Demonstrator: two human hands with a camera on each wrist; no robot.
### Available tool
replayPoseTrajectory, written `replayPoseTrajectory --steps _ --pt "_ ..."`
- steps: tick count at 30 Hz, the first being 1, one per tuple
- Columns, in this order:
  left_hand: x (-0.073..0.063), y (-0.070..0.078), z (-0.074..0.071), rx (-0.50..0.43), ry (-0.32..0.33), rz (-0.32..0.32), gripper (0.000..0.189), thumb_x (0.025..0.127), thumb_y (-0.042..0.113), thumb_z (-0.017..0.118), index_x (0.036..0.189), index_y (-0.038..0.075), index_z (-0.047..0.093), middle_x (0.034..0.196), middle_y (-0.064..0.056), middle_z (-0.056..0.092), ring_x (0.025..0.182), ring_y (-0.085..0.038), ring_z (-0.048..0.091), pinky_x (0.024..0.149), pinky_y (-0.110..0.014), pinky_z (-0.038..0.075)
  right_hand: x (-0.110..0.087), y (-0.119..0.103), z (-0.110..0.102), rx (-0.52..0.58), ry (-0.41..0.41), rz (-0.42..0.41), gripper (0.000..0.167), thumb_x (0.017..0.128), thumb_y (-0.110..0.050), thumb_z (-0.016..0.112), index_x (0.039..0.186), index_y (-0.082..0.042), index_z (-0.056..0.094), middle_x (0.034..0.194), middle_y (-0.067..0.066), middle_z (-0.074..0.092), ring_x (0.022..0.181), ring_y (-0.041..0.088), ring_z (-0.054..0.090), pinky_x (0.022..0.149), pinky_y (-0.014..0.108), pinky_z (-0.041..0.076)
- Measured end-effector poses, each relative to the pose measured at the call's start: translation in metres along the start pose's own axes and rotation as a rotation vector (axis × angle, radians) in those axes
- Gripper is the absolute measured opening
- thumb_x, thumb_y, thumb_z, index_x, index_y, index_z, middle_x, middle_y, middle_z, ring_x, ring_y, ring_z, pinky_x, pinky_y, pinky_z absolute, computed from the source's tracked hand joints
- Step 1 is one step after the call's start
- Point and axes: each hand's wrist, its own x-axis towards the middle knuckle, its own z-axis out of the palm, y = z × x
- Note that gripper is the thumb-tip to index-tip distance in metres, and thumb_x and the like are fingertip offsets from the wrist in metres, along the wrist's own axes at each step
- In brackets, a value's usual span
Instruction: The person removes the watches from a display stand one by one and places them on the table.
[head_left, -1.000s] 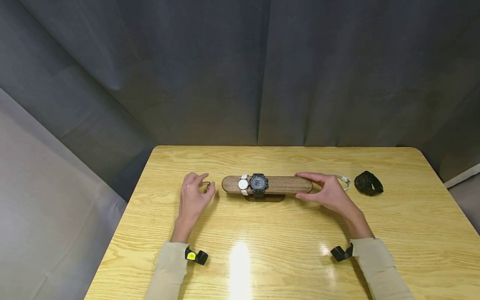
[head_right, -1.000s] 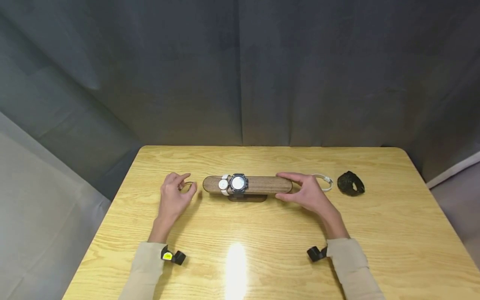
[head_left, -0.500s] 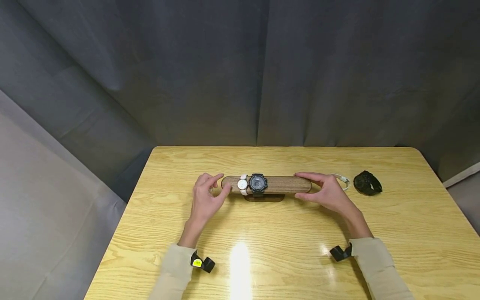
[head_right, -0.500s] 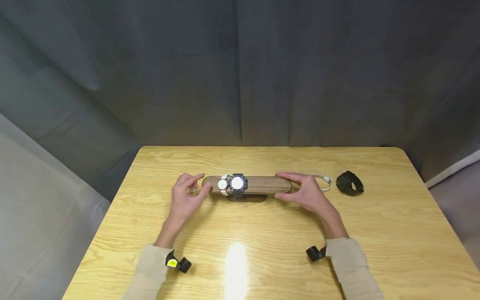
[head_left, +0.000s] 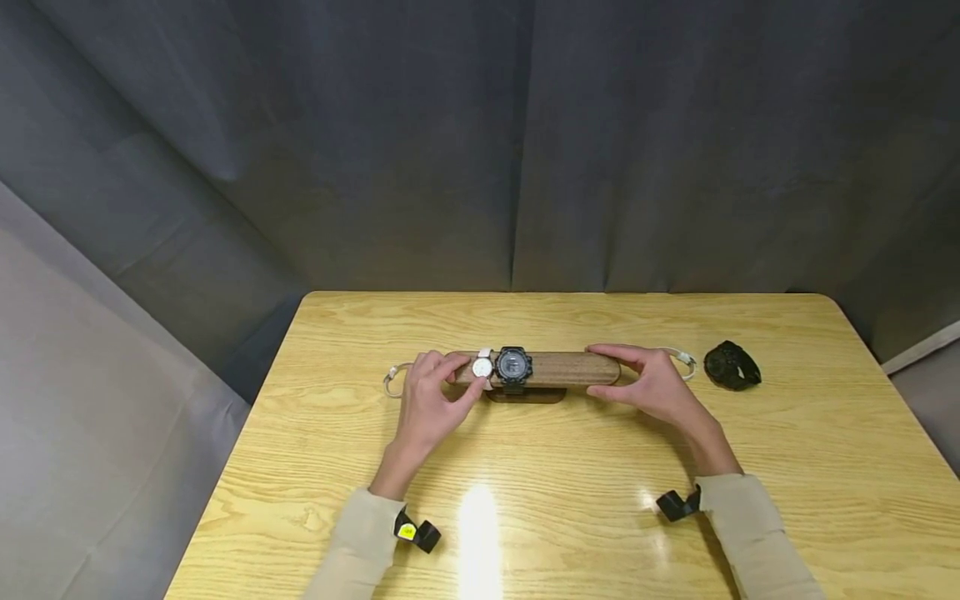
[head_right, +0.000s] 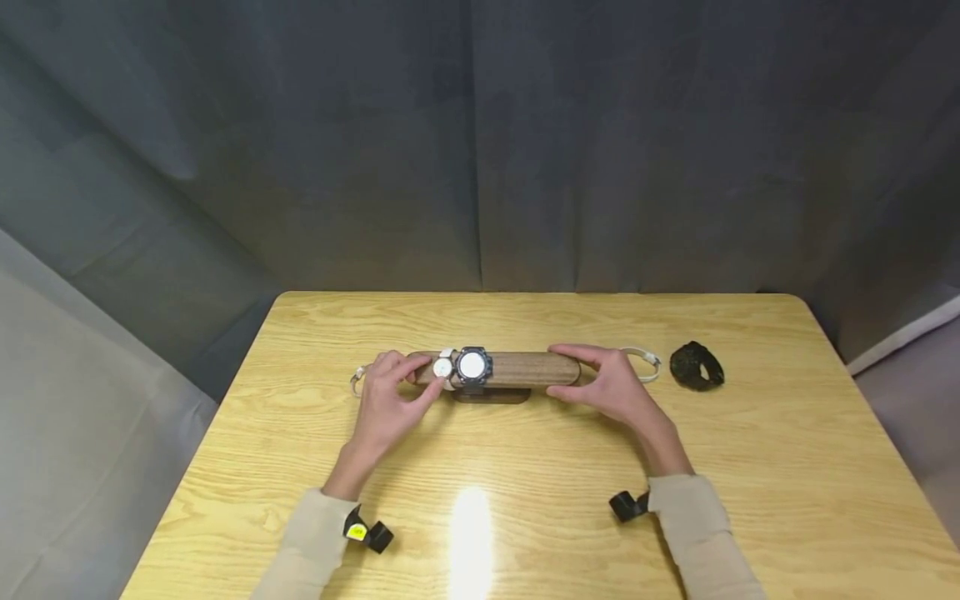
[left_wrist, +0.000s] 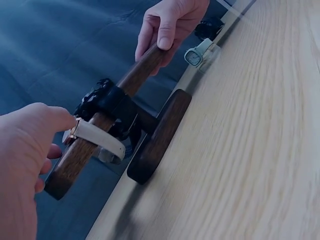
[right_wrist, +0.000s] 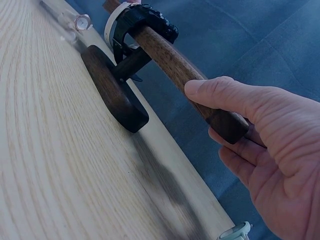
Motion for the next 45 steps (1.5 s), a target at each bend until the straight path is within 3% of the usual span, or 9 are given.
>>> replayPoseTrajectory --steps 5,11,13,20,29,37,45 --pt "0.001 0.004 0.003 0.052 -0.012 -0.009 0.039 0.084 0.030 0.088 0.111 0.004 0.079 0.078 -0.009 0.059 0.076 -0.023 0.052 0.073 -0.032 0.041 0.000 -0.001 0.000 -0.004 -0.001 0.006 0.060 0.082 -0.027 0.092 0.137 -0.019 0.070 0.139 0.005 0.068 0.135 0.028 0.058 0.102 0.013 0.047" --pt "0.002 0.007 0.006 0.084 -0.022 -0.028 0.039 0.084 0.033 0.087 0.112 0.007 0.079 0.080 -0.007 0.059 0.078 -0.018 0.049 0.074 -0.032 0.042 0.000 -0.001 0.000 0.001 -0.009 0.019 0.061 0.082 -0.028 0.092 0.138 -0.018 0.070 0.141 0.006 0.067 0.138 0.030 0.056 0.113 0.050 0.047" --pt "0.002 0.008 0.007 0.087 -0.021 -0.025 0.039 0.084 0.033 0.087 0.112 0.007 0.079 0.080 -0.006 0.059 0.079 -0.018 0.050 0.074 -0.032 0.042 0.000 -0.001 0.000 0.006 -0.007 0.018 0.061 0.082 -0.028 0.092 0.138 -0.018 0.070 0.140 0.006 0.067 0.138 0.030 0.056 0.113 0.055 0.046" --pt "0.002 0.010 0.009 0.111 0.003 -0.041 0.038 0.083 0.035 0.086 0.109 0.009 0.080 0.077 -0.005 0.058 0.077 -0.016 0.048 0.072 -0.031 0.042 -0.001 -0.002 0.000 -0.007 -0.002 0.021 0.061 0.082 -0.029 0.092 0.138 -0.020 0.070 0.140 0.003 0.068 0.136 0.027 0.057 0.111 0.048 0.048" --pt "0.002 0.013 0.017 0.094 0.100 -0.069 0.034 0.078 0.031 0.088 0.103 0.009 0.081 0.072 -0.004 0.058 0.072 -0.018 0.050 0.071 -0.032 0.041 0.000 -0.003 0.000 0.004 -0.006 0.015 0.061 0.082 -0.028 0.092 0.138 -0.018 0.070 0.139 0.005 0.068 0.137 0.028 0.056 0.113 0.053 0.046" --pt "0.001 0.012 0.018 0.063 0.138 -0.085 0.032 0.075 0.026 0.089 0.099 0.007 0.081 0.072 -0.003 0.060 0.069 -0.021 0.053 0.071 -0.033 0.044 0.001 -0.004 0.001 0.006 -0.003 0.011 0.061 0.082 -0.026 0.092 0.137 -0.017 0.070 0.139 0.005 0.068 0.134 0.028 0.059 0.104 0.017 0.048" --pt "0.001 0.012 0.013 0.054 0.127 -0.095 0.027 0.076 0.023 0.088 0.097 0.007 0.081 0.071 -0.003 0.060 0.068 -0.017 0.050 0.066 -0.030 0.042 0.001 -0.004 0.001 0.018 -0.004 0.002 0.060 0.082 -0.024 0.092 0.137 -0.016 0.070 0.138 0.006 0.069 0.130 0.029 0.061 0.099 0.016 0.051"
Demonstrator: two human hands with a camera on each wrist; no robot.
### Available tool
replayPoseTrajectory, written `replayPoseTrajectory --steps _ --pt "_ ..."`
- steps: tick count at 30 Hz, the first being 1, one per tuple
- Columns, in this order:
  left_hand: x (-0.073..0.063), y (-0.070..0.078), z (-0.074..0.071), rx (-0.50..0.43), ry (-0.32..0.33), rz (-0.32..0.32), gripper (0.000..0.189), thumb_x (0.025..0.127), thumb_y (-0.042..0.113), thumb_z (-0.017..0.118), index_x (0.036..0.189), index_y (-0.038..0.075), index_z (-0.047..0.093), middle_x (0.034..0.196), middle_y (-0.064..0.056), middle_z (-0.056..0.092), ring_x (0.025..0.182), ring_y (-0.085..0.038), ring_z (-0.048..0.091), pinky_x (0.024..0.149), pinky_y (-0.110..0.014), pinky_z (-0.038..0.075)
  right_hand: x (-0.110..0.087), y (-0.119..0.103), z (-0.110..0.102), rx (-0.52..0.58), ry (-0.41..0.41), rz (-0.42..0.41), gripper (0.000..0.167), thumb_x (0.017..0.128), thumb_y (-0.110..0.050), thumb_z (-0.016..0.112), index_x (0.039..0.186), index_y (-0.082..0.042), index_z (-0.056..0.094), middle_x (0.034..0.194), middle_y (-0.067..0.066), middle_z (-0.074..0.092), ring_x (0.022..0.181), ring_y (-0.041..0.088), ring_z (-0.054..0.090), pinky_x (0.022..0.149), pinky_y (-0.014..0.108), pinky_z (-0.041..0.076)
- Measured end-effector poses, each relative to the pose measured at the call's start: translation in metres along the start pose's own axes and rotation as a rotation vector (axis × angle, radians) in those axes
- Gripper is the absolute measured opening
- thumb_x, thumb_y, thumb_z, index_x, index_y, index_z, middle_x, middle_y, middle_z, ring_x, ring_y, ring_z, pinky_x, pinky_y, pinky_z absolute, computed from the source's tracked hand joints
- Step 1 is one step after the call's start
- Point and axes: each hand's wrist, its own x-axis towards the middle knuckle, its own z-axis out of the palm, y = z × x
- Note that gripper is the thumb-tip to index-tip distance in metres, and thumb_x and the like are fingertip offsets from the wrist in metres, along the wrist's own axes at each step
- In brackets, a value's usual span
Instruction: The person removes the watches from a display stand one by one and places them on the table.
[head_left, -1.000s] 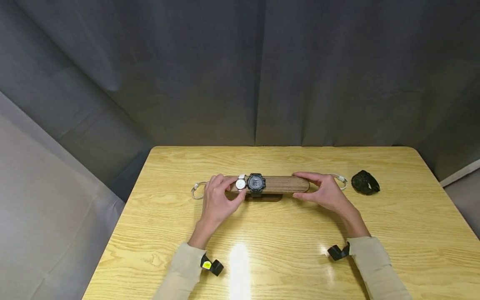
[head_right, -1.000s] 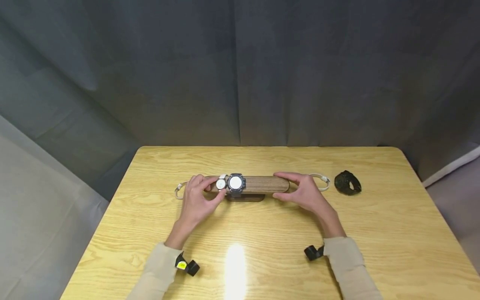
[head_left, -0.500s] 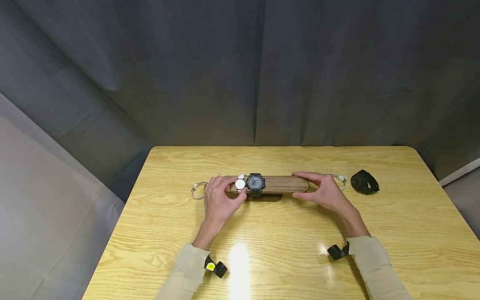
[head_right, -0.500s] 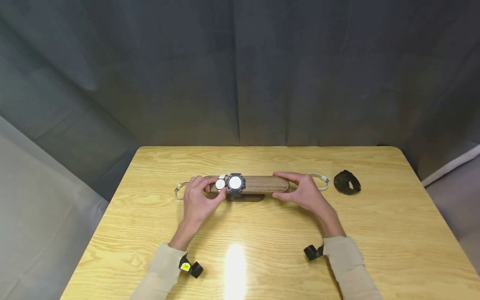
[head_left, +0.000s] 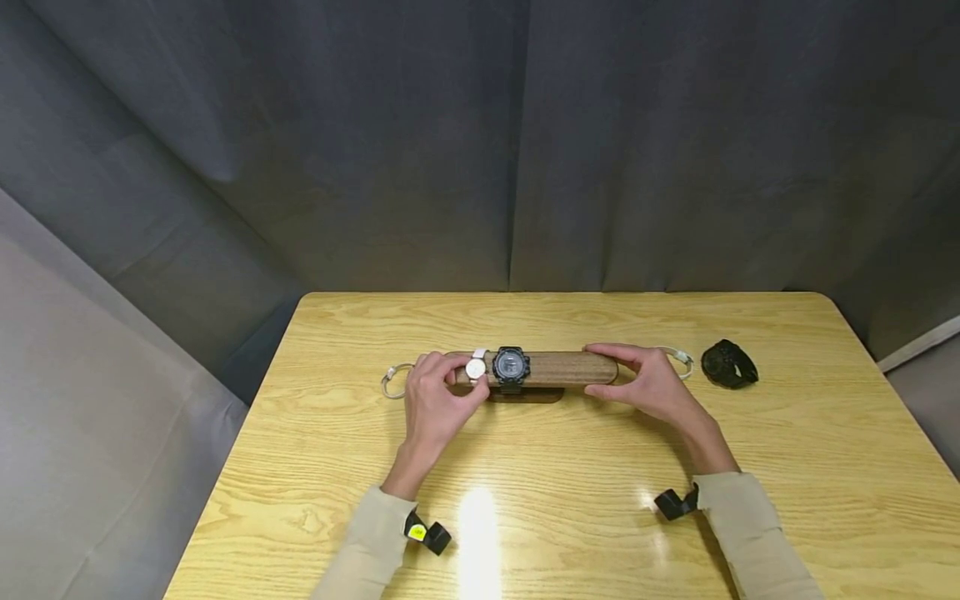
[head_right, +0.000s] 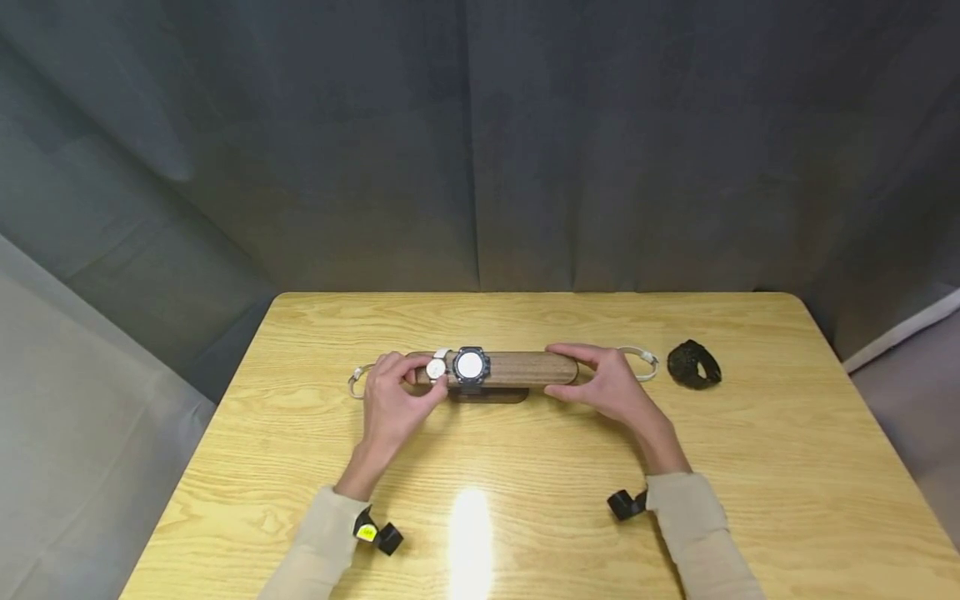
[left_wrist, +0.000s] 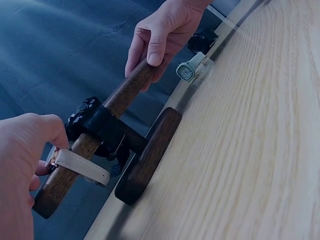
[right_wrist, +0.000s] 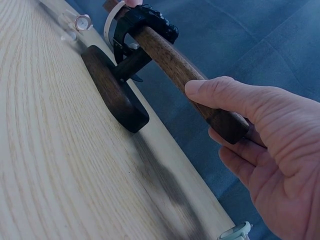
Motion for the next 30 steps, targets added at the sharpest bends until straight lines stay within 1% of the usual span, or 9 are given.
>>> replayPoseTrajectory --steps 6,15,18,22,26,30 --pt "0.001 -0.002 -0.003 0.009 0.006 -0.010 0.027 0.076 0.023 0.087 0.096 0.006 0.081 0.071 -0.004 0.061 0.068 -0.017 0.050 0.066 -0.029 0.043 0.000 0.001 0.000 -0.001 -0.001 0.002 0.060 0.082 -0.024 0.092 0.137 -0.016 0.070 0.138 0.007 0.068 0.132 0.030 0.060 0.099 0.012 0.049" --pt "0.003 -0.006 -0.009 0.011 0.024 -0.009 0.029 0.074 0.022 0.088 0.096 0.005 0.081 0.070 -0.005 0.061 0.067 -0.018 0.051 0.067 -0.030 0.042 0.000 0.001 0.000 0.007 -0.002 0.000 0.060 0.082 -0.024 0.092 0.138 -0.016 0.070 0.139 0.006 0.068 0.133 0.030 0.059 0.099 0.011 0.047" --pt "0.003 -0.007 -0.011 0.018 0.019 -0.016 0.029 0.074 0.022 0.088 0.096 0.004 0.081 0.070 -0.006 0.061 0.067 -0.019 0.051 0.066 -0.030 0.041 0.000 0.002 0.000 0.003 -0.002 0.001 0.060 0.082 -0.024 0.092 0.138 -0.017 0.070 0.139 0.006 0.068 0.134 0.030 0.059 0.099 0.011 0.047" --pt "0.003 -0.008 -0.013 0.016 -0.001 -0.040 0.029 0.075 0.022 0.087 0.097 0.004 0.081 0.071 -0.008 0.061 0.068 -0.025 0.054 0.065 -0.030 0.040 0.000 0.003 0.000 0.006 -0.002 -0.008 0.060 0.082 -0.023 0.092 0.138 -0.017 0.070 0.138 0.006 0.068 0.133 0.030 0.060 0.099 0.011 0.048" --pt "0.003 -0.007 -0.016 -0.017 -0.024 -0.072 0.029 0.076 0.019 0.086 0.099 0.003 0.081 0.072 -0.011 0.060 0.072 -0.030 0.055 0.065 -0.030 0.039 0.000 0.003 0.000 0.010 -0.001 -0.006 0.060 0.082 -0.024 0.092 0.137 -0.017 0.070 0.138 0.006 0.068 0.132 0.029 0.060 0.097 0.012 0.049" --pt "0.003 -0.006 -0.017 -0.040 -0.023 -0.080 0.028 0.076 0.016 0.085 0.099 0.002 0.081 0.073 -0.011 0.059 0.073 -0.029 0.054 0.065 -0.029 0.039 0.000 0.002 0.000 0.009 -0.001 -0.005 0.060 0.082 -0.024 0.092 0.137 -0.018 0.070 0.139 0.005 0.068 0.132 0.029 0.060 0.098 0.012 0.049"
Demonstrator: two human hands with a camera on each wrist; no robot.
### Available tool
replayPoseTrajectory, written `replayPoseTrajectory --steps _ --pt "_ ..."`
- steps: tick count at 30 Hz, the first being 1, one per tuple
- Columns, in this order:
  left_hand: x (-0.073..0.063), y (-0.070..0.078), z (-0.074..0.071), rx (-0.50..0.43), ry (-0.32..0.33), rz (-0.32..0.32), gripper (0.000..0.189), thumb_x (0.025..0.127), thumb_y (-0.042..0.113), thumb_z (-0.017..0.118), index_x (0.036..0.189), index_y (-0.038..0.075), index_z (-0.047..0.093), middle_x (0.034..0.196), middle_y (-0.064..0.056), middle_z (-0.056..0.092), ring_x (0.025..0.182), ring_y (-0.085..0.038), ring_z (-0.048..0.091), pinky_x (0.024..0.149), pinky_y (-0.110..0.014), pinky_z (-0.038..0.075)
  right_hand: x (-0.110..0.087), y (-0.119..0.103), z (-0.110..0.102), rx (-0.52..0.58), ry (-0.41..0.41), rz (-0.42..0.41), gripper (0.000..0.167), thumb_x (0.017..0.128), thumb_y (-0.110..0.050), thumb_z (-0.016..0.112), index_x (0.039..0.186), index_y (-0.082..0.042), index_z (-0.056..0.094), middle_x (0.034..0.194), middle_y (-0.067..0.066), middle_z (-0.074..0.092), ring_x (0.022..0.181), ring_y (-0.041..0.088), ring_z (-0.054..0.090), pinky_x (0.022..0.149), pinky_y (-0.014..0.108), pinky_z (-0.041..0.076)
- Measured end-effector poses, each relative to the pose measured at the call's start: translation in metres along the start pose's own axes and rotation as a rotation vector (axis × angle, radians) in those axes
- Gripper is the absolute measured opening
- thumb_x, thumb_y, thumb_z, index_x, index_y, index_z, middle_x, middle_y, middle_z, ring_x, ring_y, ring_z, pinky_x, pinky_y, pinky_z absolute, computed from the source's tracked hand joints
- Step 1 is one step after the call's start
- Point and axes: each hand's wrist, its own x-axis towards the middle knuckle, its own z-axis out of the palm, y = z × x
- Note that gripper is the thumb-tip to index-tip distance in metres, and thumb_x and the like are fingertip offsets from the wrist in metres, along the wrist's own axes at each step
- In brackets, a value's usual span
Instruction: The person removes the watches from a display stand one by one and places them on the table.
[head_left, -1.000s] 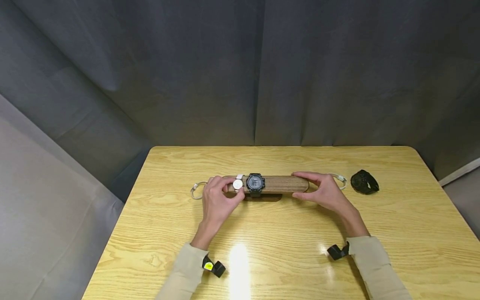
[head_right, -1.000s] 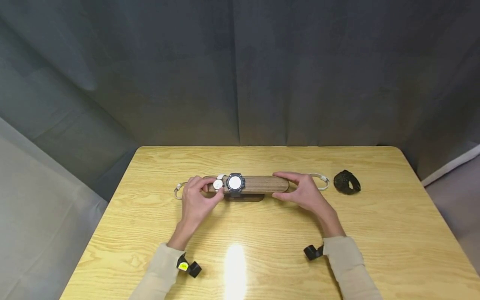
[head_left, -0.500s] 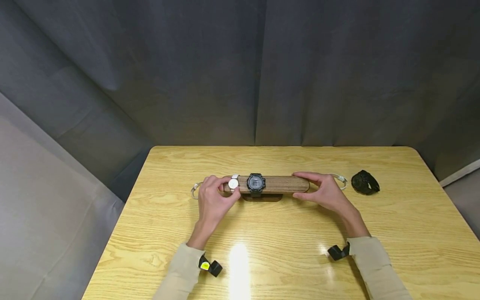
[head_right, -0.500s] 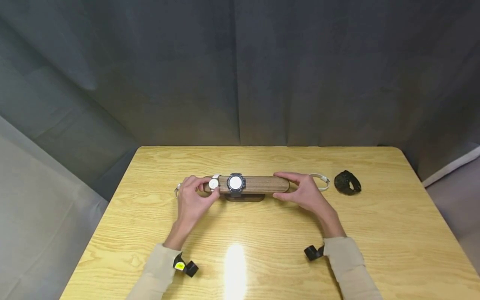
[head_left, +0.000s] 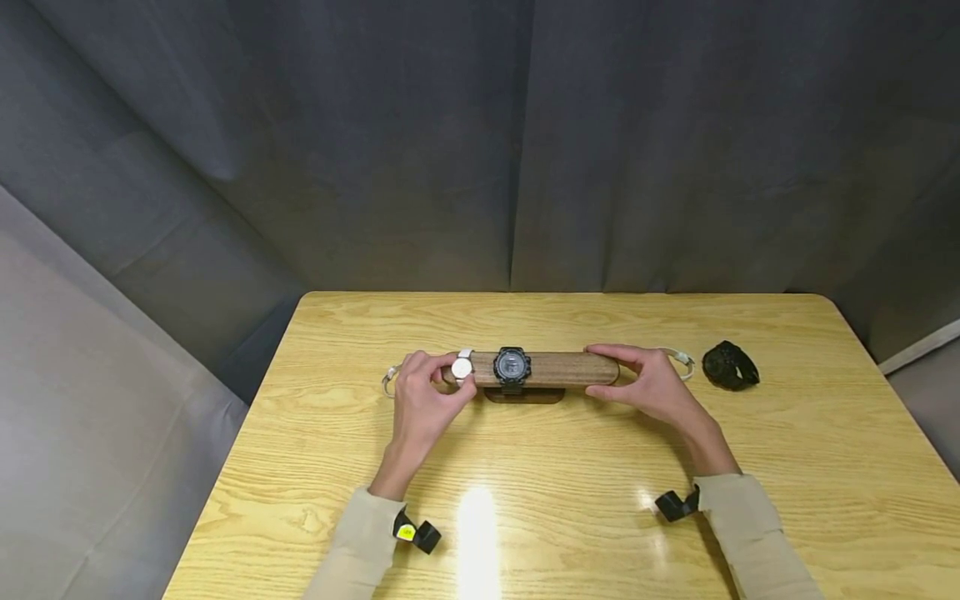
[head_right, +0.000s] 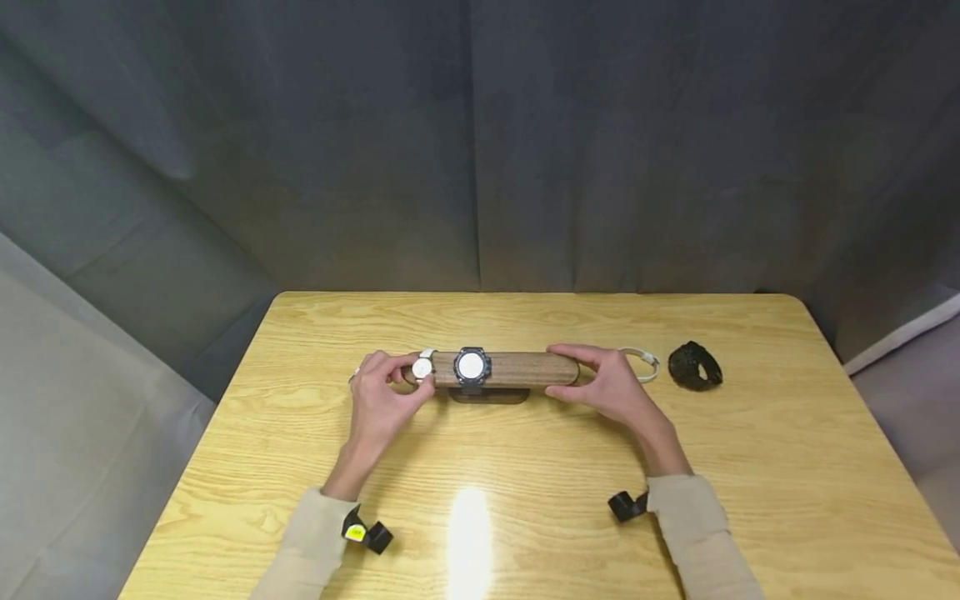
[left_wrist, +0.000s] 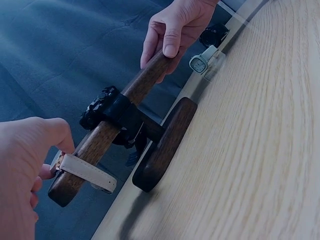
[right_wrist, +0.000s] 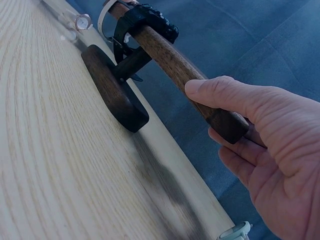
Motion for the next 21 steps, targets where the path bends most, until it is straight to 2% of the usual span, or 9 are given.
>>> replayPoseTrajectory --steps 5,16,21 --pt "0.0001 -0.0022 -0.0011 0.006 0.012 0.005 0.027 0.075 0.016 0.086 0.097 0.001 0.081 0.072 -0.009 0.058 0.072 -0.024 0.052 0.064 -0.029 0.040 0.0004 -0.0001 0.0000 0.000 0.002 0.000 0.060 0.081 -0.023 0.092 0.137 -0.018 0.071 0.139 0.006 0.068 0.132 0.029 0.061 0.097 0.013 0.050" --pt "0.0005 -0.0060 -0.0043 0.012 0.027 0.013 0.027 0.074 0.016 0.087 0.096 0.002 0.081 0.071 -0.010 0.057 0.071 -0.021 0.049 0.065 -0.031 0.038 0.0013 -0.0007 -0.0001 0.016 0.001 0.002 0.060 0.081 -0.023 0.092 0.137 -0.017 0.071 0.139 0.006 0.068 0.129 0.029 0.062 0.095 0.016 0.054" --pt "0.0011 -0.0070 -0.0059 0.011 0.028 0.008 0.027 0.075 0.017 0.086 0.096 0.002 0.081 0.070 -0.011 0.057 0.071 -0.021 0.048 0.070 -0.033 0.038 0.0017 0.0005 -0.0001 0.006 0.002 -0.011 0.059 0.082 -0.023 0.092 0.136 -0.018 0.071 0.139 0.007 0.068 0.129 0.029 0.062 0.096 0.016 0.053"
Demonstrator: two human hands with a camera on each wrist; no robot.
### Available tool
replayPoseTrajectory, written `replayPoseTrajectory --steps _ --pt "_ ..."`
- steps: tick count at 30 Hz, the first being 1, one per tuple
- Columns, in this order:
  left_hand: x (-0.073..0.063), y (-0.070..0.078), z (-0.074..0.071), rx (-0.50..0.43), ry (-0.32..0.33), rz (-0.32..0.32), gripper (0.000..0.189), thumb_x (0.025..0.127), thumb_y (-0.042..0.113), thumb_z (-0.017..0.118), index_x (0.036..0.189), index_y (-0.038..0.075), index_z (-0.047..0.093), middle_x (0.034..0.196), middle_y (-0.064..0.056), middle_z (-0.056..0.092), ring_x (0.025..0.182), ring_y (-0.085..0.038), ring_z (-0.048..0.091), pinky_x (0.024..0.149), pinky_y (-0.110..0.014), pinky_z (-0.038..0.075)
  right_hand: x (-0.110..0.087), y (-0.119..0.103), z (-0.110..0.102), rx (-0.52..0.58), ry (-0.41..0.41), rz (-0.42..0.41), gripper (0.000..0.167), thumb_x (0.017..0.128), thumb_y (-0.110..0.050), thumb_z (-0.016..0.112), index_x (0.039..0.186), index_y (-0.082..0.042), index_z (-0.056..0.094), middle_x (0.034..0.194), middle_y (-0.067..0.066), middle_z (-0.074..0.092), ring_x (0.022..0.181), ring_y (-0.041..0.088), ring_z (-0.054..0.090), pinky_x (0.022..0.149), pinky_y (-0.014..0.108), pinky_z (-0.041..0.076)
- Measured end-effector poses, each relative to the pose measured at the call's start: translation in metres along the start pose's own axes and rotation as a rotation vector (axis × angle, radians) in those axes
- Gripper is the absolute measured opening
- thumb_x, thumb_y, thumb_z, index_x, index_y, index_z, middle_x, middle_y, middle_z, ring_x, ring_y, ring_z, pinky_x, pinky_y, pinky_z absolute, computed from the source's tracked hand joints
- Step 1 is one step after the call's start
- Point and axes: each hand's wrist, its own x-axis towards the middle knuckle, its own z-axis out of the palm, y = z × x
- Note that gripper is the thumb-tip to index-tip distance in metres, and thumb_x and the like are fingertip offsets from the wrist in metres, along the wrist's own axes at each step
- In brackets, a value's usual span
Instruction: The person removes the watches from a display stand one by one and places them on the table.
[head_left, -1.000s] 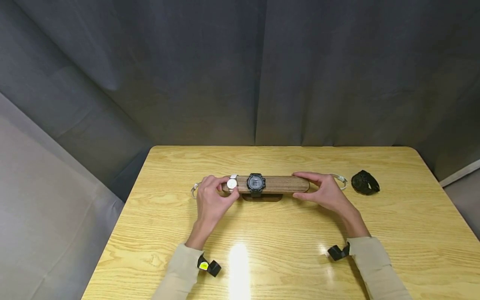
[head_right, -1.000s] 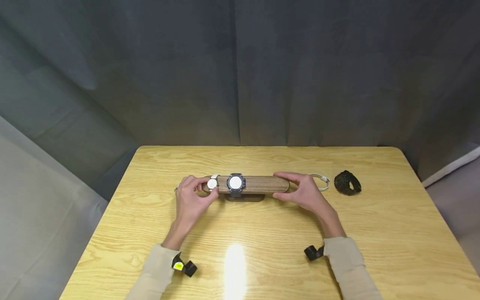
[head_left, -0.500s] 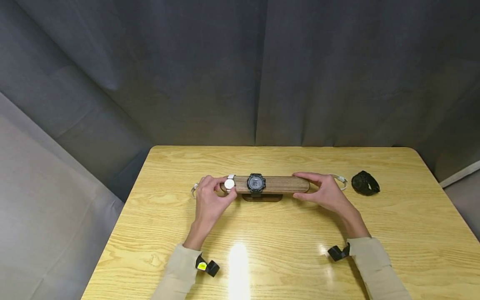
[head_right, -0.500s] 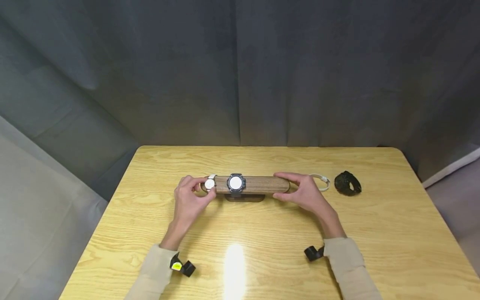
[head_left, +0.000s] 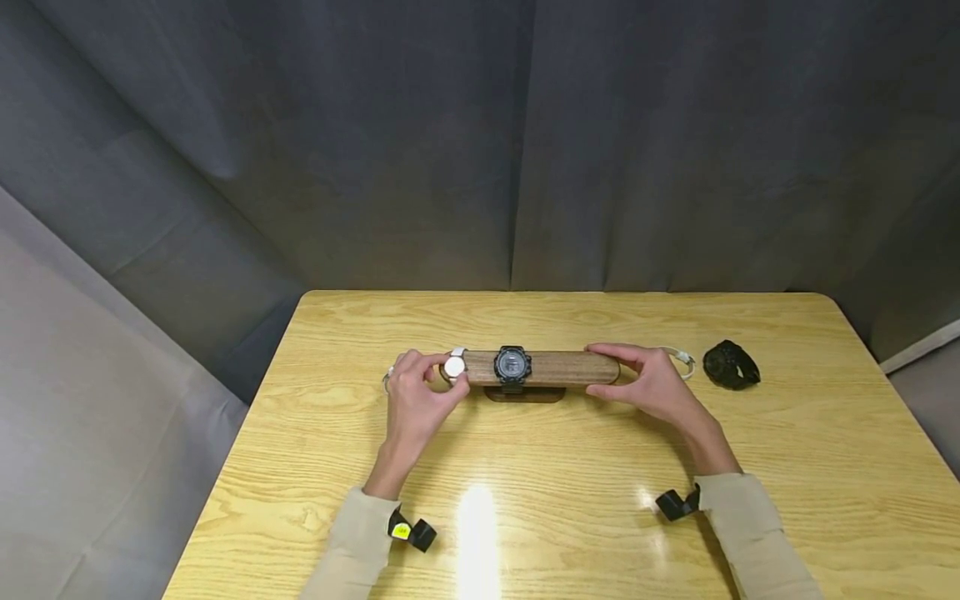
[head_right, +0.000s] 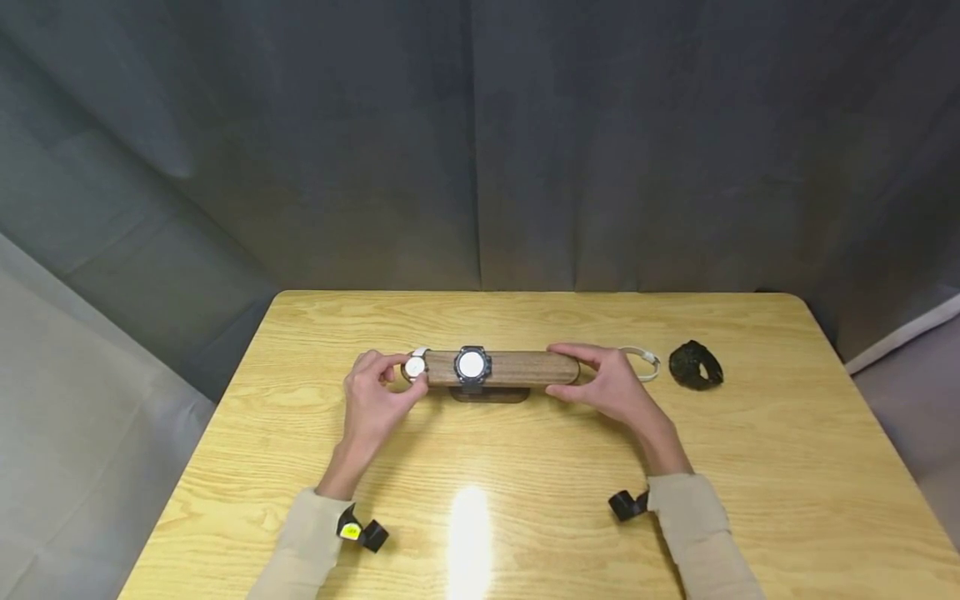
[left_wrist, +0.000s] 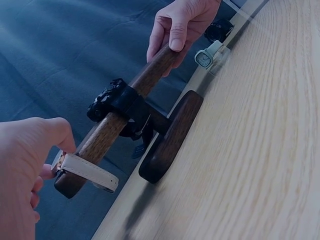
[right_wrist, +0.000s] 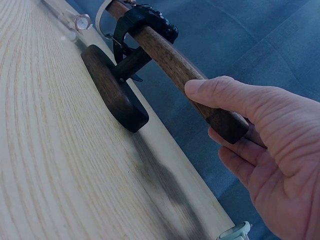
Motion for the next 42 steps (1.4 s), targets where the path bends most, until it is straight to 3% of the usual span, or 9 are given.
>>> replayPoseTrajectory --steps 9,19,24,31,37,42 --pt "0.002 -0.001 -0.004 0.014 -0.002 -0.019 0.028 0.075 0.017 0.087 0.095 0.000 0.080 0.071 -0.010 0.054 0.073 -0.023 0.050 0.058 -0.027 0.039 -0.001 0.002 0.000 -0.001 -0.006 0.008 0.059 0.083 -0.024 0.092 0.137 -0.019 0.070 0.140 0.006 0.067 0.130 0.030 0.062 0.095 0.016 0.053" --pt "0.007 -0.007 -0.014 0.025 -0.003 -0.056 0.025 0.075 0.013 0.086 0.095 -0.001 0.079 0.071 -0.002 0.051 0.077 -0.027 0.053 0.062 -0.030 0.045 0.000 0.002 -0.001 -0.005 -0.004 0.013 0.059 0.083 -0.024 0.092 0.137 -0.019 0.070 0.140 0.006 0.068 0.128 0.030 0.063 0.094 0.016 0.054" --pt "0.009 -0.010 -0.020 0.033 -0.011 -0.073 0.027 0.075 0.012 0.087 0.097 -0.002 0.079 0.072 -0.005 0.054 0.078 -0.030 0.056 0.063 -0.030 0.049 0.000 0.000 0.000 0.004 -0.004 0.012 0.059 0.082 -0.024 0.092 0.137 -0.019 0.070 0.139 0.006 0.068 0.129 0.030 0.062 0.095 0.016 0.053" --pt "0.012 -0.018 -0.028 0.063 -0.008 -0.086 0.028 0.074 0.013 0.086 0.097 -0.002 0.079 0.075 -0.014 0.059 0.076 -0.026 0.053 0.059 -0.028 0.044 -0.001 0.001 -0.001 0.007 -0.008 0.011 0.059 0.083 -0.023 0.092 0.137 -0.019 0.070 0.139 0.005 0.068 0.132 0.030 0.061 0.098 0.016 0.052" --pt "0.017 -0.026 -0.039 0.076 0.015 -0.112 0.027 0.074 0.015 0.086 0.095 -0.002 0.080 0.073 -0.006 0.053 0.076 -0.025 0.051 0.061 -0.030 0.043 -0.002 0.003 -0.001 0.013 -0.010 0.010 0.059 0.083 -0.022 0.091 0.137 -0.019 0.070 0.139 0.005 0.068 0.132 0.030 0.060 0.098 0.017 0.053" --pt "0.021 -0.031 -0.046 0.069 0.021 -0.144 0.028 0.076 0.018 0.085 0.097 -0.001 0.080 0.074 -0.003 0.051 0.080 -0.035 0.054 0.061 -0.032 0.042 -0.003 0.002 -0.001 0.010 -0.009 0.011 0.059 0.083 -0.022 0.091 0.138 -0.019 0.070 0.139 0.005 0.068 0.132 0.029 0.060 0.098 0.017 0.053"
